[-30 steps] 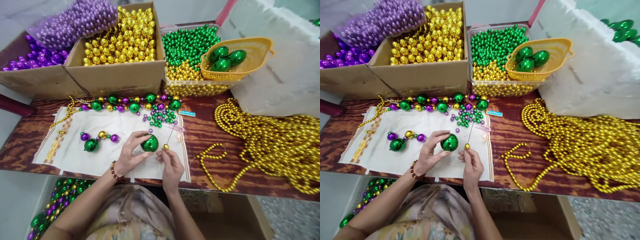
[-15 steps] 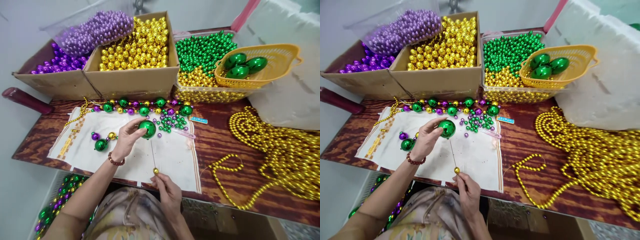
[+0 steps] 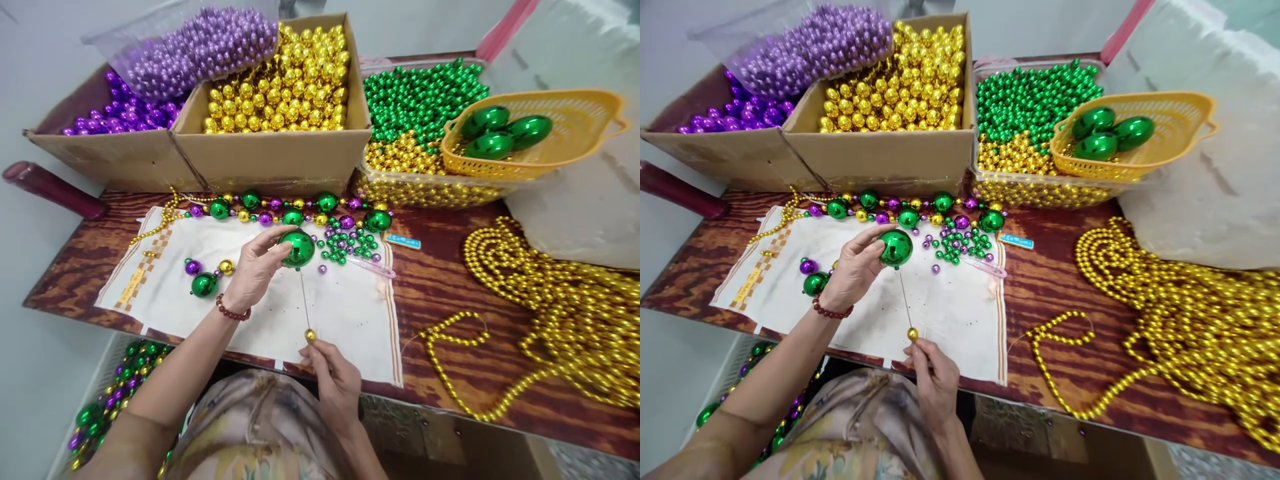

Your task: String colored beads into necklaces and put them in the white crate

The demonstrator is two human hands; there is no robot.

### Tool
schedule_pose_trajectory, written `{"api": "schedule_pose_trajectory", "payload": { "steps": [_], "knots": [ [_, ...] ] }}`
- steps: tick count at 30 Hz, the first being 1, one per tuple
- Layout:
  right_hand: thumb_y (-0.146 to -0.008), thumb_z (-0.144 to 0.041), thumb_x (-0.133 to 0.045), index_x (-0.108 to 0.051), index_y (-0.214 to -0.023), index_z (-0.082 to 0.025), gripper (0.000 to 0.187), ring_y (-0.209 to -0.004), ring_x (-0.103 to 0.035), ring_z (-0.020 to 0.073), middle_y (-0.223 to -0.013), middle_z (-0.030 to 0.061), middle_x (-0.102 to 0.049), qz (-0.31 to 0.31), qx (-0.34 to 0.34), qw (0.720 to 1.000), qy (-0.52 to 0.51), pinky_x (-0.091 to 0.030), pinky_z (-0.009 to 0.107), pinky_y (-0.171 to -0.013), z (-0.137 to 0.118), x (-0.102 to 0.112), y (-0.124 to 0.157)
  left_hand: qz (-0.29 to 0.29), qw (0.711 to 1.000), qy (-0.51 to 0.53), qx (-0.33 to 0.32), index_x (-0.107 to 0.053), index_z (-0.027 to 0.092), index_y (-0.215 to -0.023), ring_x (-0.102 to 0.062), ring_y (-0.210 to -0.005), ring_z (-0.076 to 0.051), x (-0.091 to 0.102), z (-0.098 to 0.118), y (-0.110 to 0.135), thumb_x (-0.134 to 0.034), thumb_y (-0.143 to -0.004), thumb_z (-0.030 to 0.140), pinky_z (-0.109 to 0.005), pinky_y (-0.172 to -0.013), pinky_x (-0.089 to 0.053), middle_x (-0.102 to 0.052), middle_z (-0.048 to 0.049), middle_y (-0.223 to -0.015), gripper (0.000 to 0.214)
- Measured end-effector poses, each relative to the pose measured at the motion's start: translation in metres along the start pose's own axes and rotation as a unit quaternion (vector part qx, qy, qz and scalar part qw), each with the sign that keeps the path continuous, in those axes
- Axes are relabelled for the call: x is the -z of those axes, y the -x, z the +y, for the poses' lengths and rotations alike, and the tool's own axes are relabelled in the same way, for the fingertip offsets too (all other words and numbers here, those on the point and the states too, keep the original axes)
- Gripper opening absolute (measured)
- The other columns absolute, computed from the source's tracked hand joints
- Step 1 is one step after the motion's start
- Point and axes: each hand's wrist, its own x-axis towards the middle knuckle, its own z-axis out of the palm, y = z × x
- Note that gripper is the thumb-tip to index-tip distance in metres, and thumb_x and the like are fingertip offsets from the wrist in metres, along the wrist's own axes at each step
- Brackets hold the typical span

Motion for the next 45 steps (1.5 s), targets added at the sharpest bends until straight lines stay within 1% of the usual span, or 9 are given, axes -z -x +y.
{"api": "schedule_pose_trajectory", "payload": {
  "steps": [4,11,20,24,30,33,37,40,45],
  "knots": [
    [-0.094,-0.019,-0.057,-0.069,-0.091,-0.019,0.013,-0.057,-0.068,0.0102,-0.074,0.0006,-0.072,-0.002,0.0,1.0,0.003,-0.057,0.017,-0.058,-0.001,0.0,-0.001,0.001,1.0,0.01,0.002,-0.077,0.026,-0.102,-0.062,-0.073,-0.011,0.001,-0.001,-0.001,-0.086,-0.07,0.038,-0.022,-0.063,-0.051,-0.07,-0.0023,-0.089,0.035],
    [-0.094,-0.021,-0.056,-0.07,-0.09,-0.017,0.015,-0.055,-0.067,0.0123,-0.072,0.0022,-0.072,0.007,-0.001,1.0,0.005,-0.058,0.021,-0.056,-0.004,-0.004,-0.006,-0.013,1.0,-0.005,0.003,-0.077,0.027,-0.104,-0.064,-0.077,-0.012,-0.001,-0.005,0.002,-0.085,-0.072,0.038,-0.022,-0.067,-0.053,-0.072,-0.003,-0.095,0.034],
    [-0.096,-0.023,-0.054,-0.068,-0.091,-0.018,0.015,-0.06,-0.069,0.0141,-0.074,0.0024,-0.073,0.029,0.004,0.999,-0.012,-0.058,0.026,-0.062,-0.012,-0.015,-0.018,-0.052,0.994,-0.083,-0.057,-0.073,0.027,-0.116,-0.067,-0.095,-0.019,-0.004,-0.015,0.027,-0.079,-0.079,0.03,-0.028,-0.081,-0.057,-0.073,-0.0061,-0.112,0.037],
    [-0.097,-0.021,-0.054,-0.068,-0.093,-0.019,0.015,-0.06,-0.07,0.0137,-0.076,0.0016,-0.074,0.029,0.015,0.999,-0.01,-0.058,0.026,-0.063,-0.012,-0.014,-0.019,-0.051,0.987,-0.112,-0.102,-0.073,0.027,-0.117,-0.066,-0.101,-0.02,-0.005,-0.01,0.034,-0.079,-0.08,0.029,-0.029,-0.086,-0.056,-0.07,-0.0079,-0.116,0.038],
    [-0.097,-0.019,-0.053,-0.067,-0.092,-0.018,0.015,-0.061,-0.07,0.0142,-0.077,0.0019,-0.074,0.031,0.036,0.999,-0.002,-0.058,0.027,-0.064,-0.02,-0.012,-0.02,-0.078,0.971,-0.141,-0.177,-0.071,0.028,-0.123,-0.059,-0.112,-0.021,-0.008,0.0,0.042,-0.078,-0.081,0.026,-0.029,-0.096,-0.051,-0.065,-0.0077,-0.118,0.042],
    [-0.096,-0.018,-0.053,-0.067,-0.091,-0.019,0.015,-0.061,-0.07,0.0145,-0.077,0.0019,-0.075,0.03,0.042,0.999,0.0,-0.058,0.028,-0.065,-0.024,-0.014,-0.022,-0.082,0.964,-0.157,-0.199,-0.069,0.028,-0.125,-0.058,-0.115,-0.021,-0.01,0.003,0.045,-0.078,-0.082,0.027,-0.03,-0.098,-0.05,-0.064,-0.0079,-0.119,0.044],
    [-0.096,-0.015,-0.053,-0.066,-0.092,-0.02,0.015,-0.061,-0.07,0.0139,-0.076,0.0005,-0.074,0.027,0.07,0.997,-0.009,-0.057,0.027,-0.064,-0.027,-0.015,-0.023,-0.075,0.965,-0.159,-0.195,-0.069,0.029,-0.125,-0.059,-0.114,-0.022,-0.008,0.005,0.043,-0.077,-0.082,0.029,-0.029,-0.097,-0.05,-0.064,-0.0077,-0.12,0.043],
    [-0.096,-0.014,-0.052,-0.066,-0.093,-0.02,0.015,-0.061,-0.07,0.0139,-0.076,0.0009,-0.074,0.015,0.089,0.996,-0.009,-0.056,0.027,-0.063,-0.029,-0.016,-0.023,-0.07,0.971,-0.146,-0.176,-0.07,0.03,-0.123,-0.061,-0.109,-0.02,-0.005,0.005,0.04,-0.076,-0.083,0.031,-0.028,-0.094,-0.052,-0.066,-0.0072,-0.119,0.041],
    [-0.097,-0.016,-0.053,-0.067,-0.094,-0.02,0.016,-0.063,-0.069,0.0139,-0.076,0.0016,-0.074,0.009,0.072,0.997,-0.024,-0.055,0.027,-0.063,-0.027,-0.018,-0.024,-0.072,0.982,-0.111,-0.136,-0.072,0.029,-0.121,-0.064,-0.105,-0.021,-0.002,0.004,0.035,-0.077,-0.083,0.036,-0.029,-0.089,-0.056,-0.069,-0.0074,-0.117,0.039]
  ]
}}
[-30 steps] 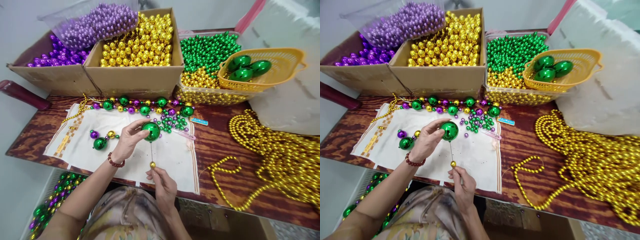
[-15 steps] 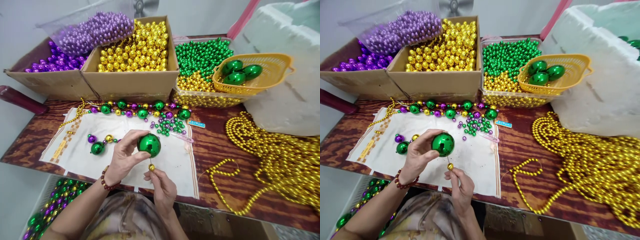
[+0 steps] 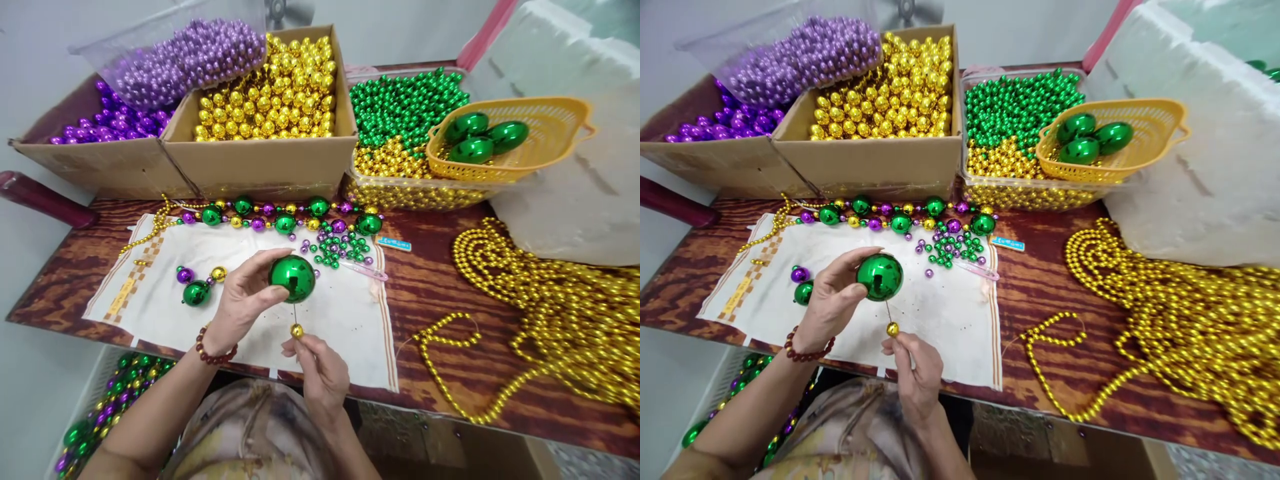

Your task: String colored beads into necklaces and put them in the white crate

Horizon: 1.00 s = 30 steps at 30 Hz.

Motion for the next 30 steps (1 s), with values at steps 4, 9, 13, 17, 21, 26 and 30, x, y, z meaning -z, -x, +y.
{"api": "schedule_pose_trajectory", "payload": {
  "steps": [4,9,13,17,21,26,30],
  "knots": [
    [-0.097,-0.018,-0.056,-0.07,-0.093,-0.02,0.014,-0.064,-0.065,0.0126,-0.08,0.0024,-0.07,0.04,-0.045,0.997,-0.042,-0.05,0.024,-0.055,0.007,-0.005,-0.005,0.019,1.0,-0.007,0.012,-0.071,0.03,-0.12,-0.066,-0.099,-0.018,0.0,-0.001,-0.002,-0.075,-0.084,0.031,-0.027,-0.086,-0.056,-0.07,-0.0055,-0.116,0.036],
    [-0.095,-0.017,-0.058,-0.072,-0.09,-0.019,0.015,-0.063,-0.062,0.0124,-0.076,0.0021,-0.066,0.023,-0.043,0.998,-0.046,-0.045,0.024,-0.051,0.004,-0.008,-0.009,0.033,0.999,-0.027,-0.003,-0.07,0.031,-0.12,-0.065,-0.099,-0.017,-0.003,0.0,-0.003,-0.075,-0.084,0.031,-0.027,-0.085,-0.056,-0.067,-0.0051,-0.117,0.036],
    [-0.094,-0.017,-0.059,-0.072,-0.086,-0.018,0.016,-0.06,-0.061,0.0122,-0.073,0.0019,-0.065,0.024,-0.052,0.997,-0.056,-0.046,0.024,-0.052,0.0,-0.008,-0.011,0.027,0.997,-0.044,-0.058,-0.07,0.03,-0.121,-0.061,-0.109,-0.021,-0.01,0.004,-0.001,-0.077,-0.082,0.034,-0.029,-0.092,-0.054,-0.063,-0.0066,-0.118,0.04],
    [-0.092,-0.015,-0.06,-0.073,-0.085,-0.019,0.015,-0.06,-0.06,0.0122,-0.071,0.0015,-0.066,0.053,-0.042,0.995,-0.069,-0.047,0.024,-0.053,0.002,-0.006,-0.014,0.027,0.994,-0.065,-0.085,-0.068,0.029,-0.126,-0.057,-0.113,-0.023,-0.014,0.008,0.004,-0.078,-0.081,0.038,-0.03,-0.093,-0.054,-0.06,-0.0086,-0.119,0.047],
    [-0.092,-0.011,-0.059,-0.074,-0.089,-0.021,0.018,-0.063,-0.062,0.0128,-0.073,0.0014,-0.068,0.023,-0.011,0.995,-0.094,-0.047,0.025,-0.056,0.006,-0.003,-0.015,0.043,0.994,-0.048,-0.083,-0.069,0.029,-0.124,-0.058,-0.11,-0.022,-0.012,0.009,0.003,-0.079,-0.079,0.04,-0.029,-0.092,-0.054,-0.061,-0.0082,-0.117,0.047],
    [-0.093,-0.014,-0.059,-0.073,-0.086,-0.02,0.017,-0.062,-0.062,0.0132,-0.071,0.0016,-0.067,0.007,-0.033,0.987,-0.154,-0.047,0.024,-0.054,0.005,-0.009,-0.016,0.036,0.999,0.021,-0.026,-0.071,0.028,-0.119,-0.063,-0.094,-0.018,-0.009,0.006,-0.002,-0.079,-0.078,0.044,-0.025,-0.078,-0.056,-0.065,-0.0077,-0.112,0.044],
    [-0.093,-0.02,-0.06,-0.072,-0.088,-0.018,0.013,-0.057,-0.06,0.0119,-0.068,0.0019,-0.067,0.002,-0.097,0.977,-0.188,-0.046,0.022,-0.05,0.0,-0.015,-0.017,0.053,0.998,0.032,-0.006,-0.07,0.026,-0.117,-0.064,-0.094,-0.019,-0.007,0.005,-0.007,-0.08,-0.077,0.043,-0.027,-0.077,-0.057,-0.066,-0.0083,-0.113,0.045]
  ]
}}
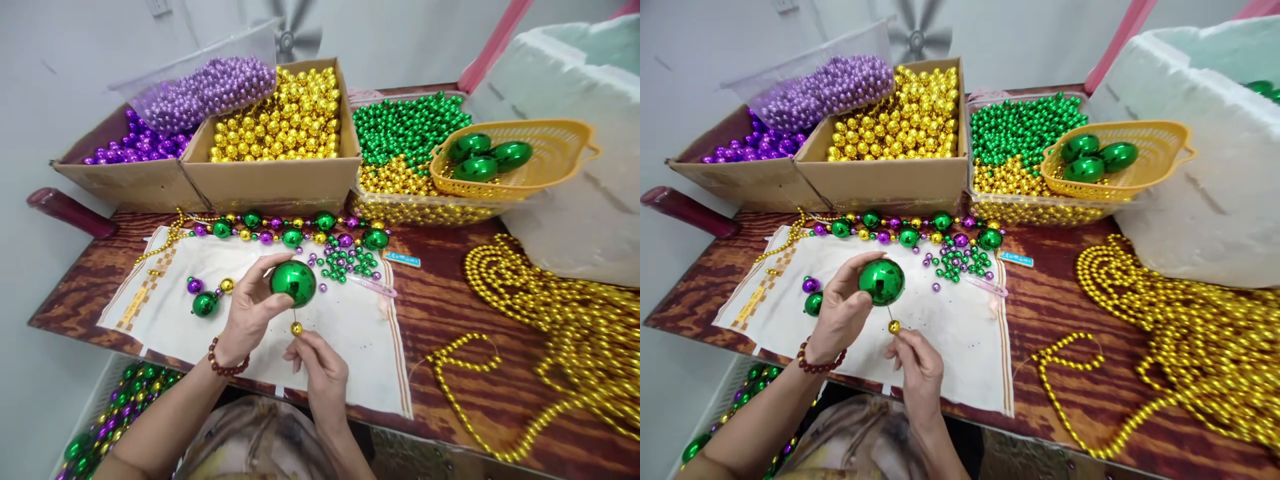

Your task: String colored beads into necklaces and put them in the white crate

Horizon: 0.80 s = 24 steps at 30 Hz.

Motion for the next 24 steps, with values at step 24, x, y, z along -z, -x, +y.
{"api": "schedule_pose_trajectory", "payload": {
  "steps": [24],
  "knots": [
    [-0.088,-0.03,-0.067,-0.071,-0.082,-0.016,0.016,-0.06,-0.062,0.0134,-0.071,0.0037,-0.069,0.13,-0.032,0.991,-0.012,-0.046,0.024,-0.055,0.024,-0.002,-0.001,0.033,0.992,-0.085,-0.09,-0.063,0.027,-0.12,-0.059,-0.106,-0.018,-0.008,-0.006,0.004,-0.082,-0.077,0.028,-0.025,-0.089,-0.053,-0.058,-0.0055,-0.116,0.047]
  ]
}}
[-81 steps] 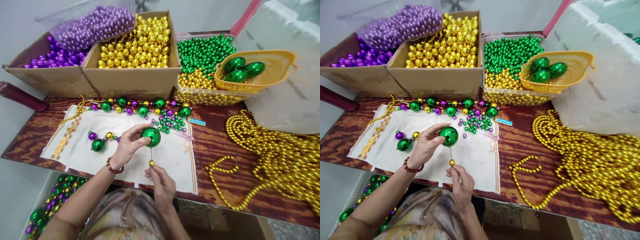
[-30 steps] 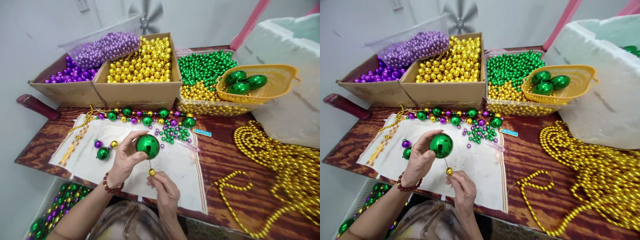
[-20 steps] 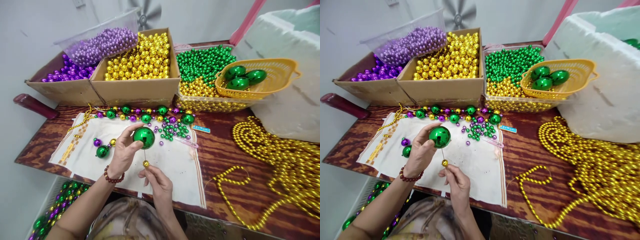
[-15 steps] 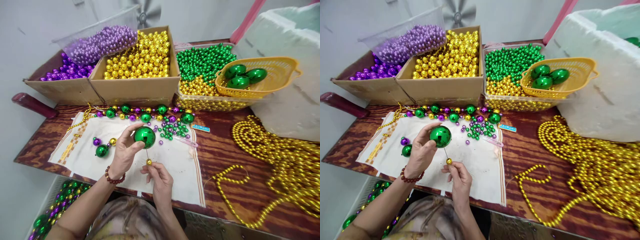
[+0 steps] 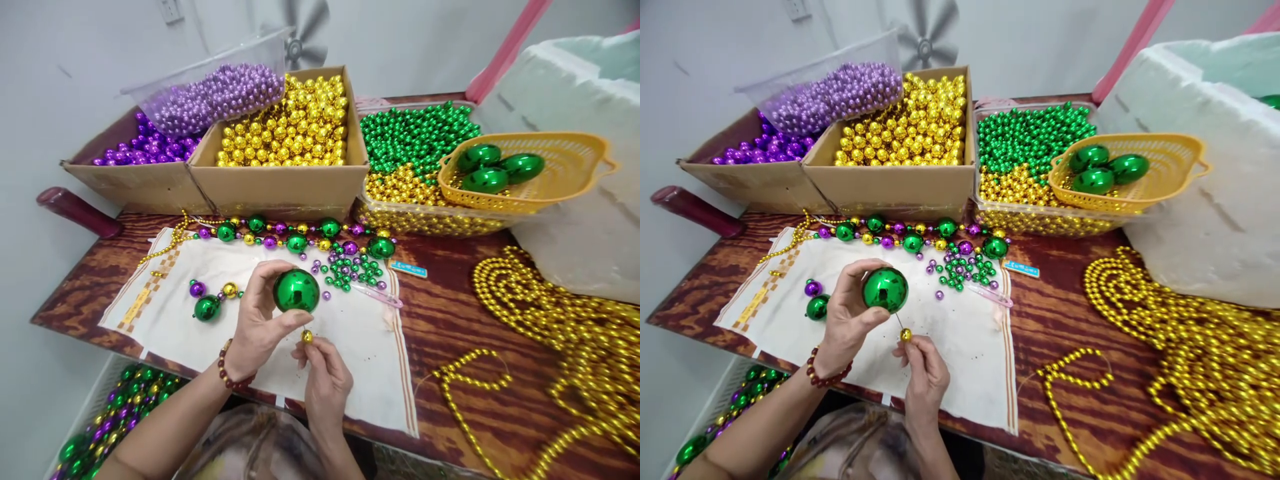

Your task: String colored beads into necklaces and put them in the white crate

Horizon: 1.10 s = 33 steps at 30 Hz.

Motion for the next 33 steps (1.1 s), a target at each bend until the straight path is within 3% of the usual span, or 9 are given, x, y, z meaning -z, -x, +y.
{"api": "schedule_pose_trajectory", "payload": {
  "steps": [5,10,13,19,24,29,33],
  "knots": [
    [-0.087,-0.03,-0.068,-0.07,-0.079,-0.017,0.015,-0.057,-0.061,0.0129,-0.068,0.0029,-0.067,-0.052,-0.027,0.997,-0.056,-0.047,0.023,-0.054,-0.004,-0.004,-0.001,-0.017,0.998,0.061,0.018,-0.066,0.028,-0.12,-0.061,-0.101,-0.017,0.003,-0.003,-0.005,-0.08,-0.079,0.034,-0.024,-0.087,-0.054,-0.062,-0.005,-0.113,0.044],
    [-0.088,-0.028,-0.066,-0.069,-0.082,-0.018,0.012,-0.054,-0.059,0.0119,-0.069,0.0018,-0.066,-0.068,-0.027,0.992,-0.099,-0.045,0.022,-0.049,-0.003,-0.002,-0.003,-0.071,0.984,0.146,0.079,-0.068,0.027,-0.12,-0.064,-0.102,-0.021,0.012,-0.004,-0.012,-0.078,-0.079,0.043,-0.033,-0.088,-0.056,-0.065,-0.0088,-0.118,0.045],
    [-0.093,-0.022,-0.059,-0.067,-0.085,-0.019,0.011,-0.059,-0.059,0.0115,-0.071,0.001,-0.065,-0.102,0.039,0.994,-0.03,-0.046,0.022,-0.053,-0.005,0.001,-0.005,-0.089,0.984,0.135,0.073,-0.068,0.028,-0.122,-0.064,-0.101,-0.021,0.013,-0.002,-0.014,-0.078,-0.08,0.043,-0.031,-0.086,-0.057,-0.065,-0.0079,-0.118,0.046],
    [-0.096,-0.008,-0.048,-0.059,-0.086,-0.021,0.019,-0.061,-0.054,0.0087,-0.072,-0.0025,-0.055,-0.156,0.191,0.961,0.123,-0.044,0.021,-0.059,-0.02,0.005,-0.016,-0.067,0.997,-0.025,-0.03,-0.068,0.028,-0.121,-0.056,-0.111,-0.022,0.008,0.008,-0.012,-0.083,-0.073,0.045,-0.029,-0.092,-0.053,-0.056,-0.0065,-0.115,0.053],
    [-0.094,-0.002,-0.047,-0.06,-0.094,-0.022,0.024,-0.07,-0.056,0.0111,-0.074,-0.0016,-0.056,-0.181,0.273,0.931,0.161,-0.045,0.022,-0.063,-0.02,0.006,-0.023,-0.08,0.997,-0.014,0.0,-0.061,0.03,-0.126,-0.057,-0.111,-0.024,0.004,0.011,-0.007,-0.081,-0.077,0.043,-0.036,-0.095,-0.052,-0.056,-0.0072,-0.121,0.054],
    [-0.096,-0.004,-0.046,-0.057,-0.09,-0.021,0.021,-0.064,-0.054,0.0092,-0.072,-0.0028,-0.054,-0.152,0.25,0.944,0.15,-0.044,0.022,-0.061,-0.01,0.008,-0.027,-0.067,0.996,-0.064,0.019,-0.063,0.03,-0.128,-0.055,-0.11,-0.022,0.006,0.007,-0.005,-0.08,-0.077,0.042,-0.032,-0.095,-0.05,-0.057,-0.006,-0.122,0.055],
    [-0.097,-0.008,-0.047,-0.057,-0.087,-0.02,0.018,-0.062,-0.054,0.0102,-0.07,-0.0027,-0.053,-0.154,0.21,0.956,0.138,-0.043,0.024,-0.06,-0.007,0.01,-0.025,-0.113,0.989,0.018,0.093,-0.056,0.031,-0.137,-0.057,-0.119,-0.025,0.014,0.002,-0.006,-0.06,-0.094,0.041,-0.038,-0.097,-0.052,-0.055,-0.0097,-0.138,0.045]
  ]
}}
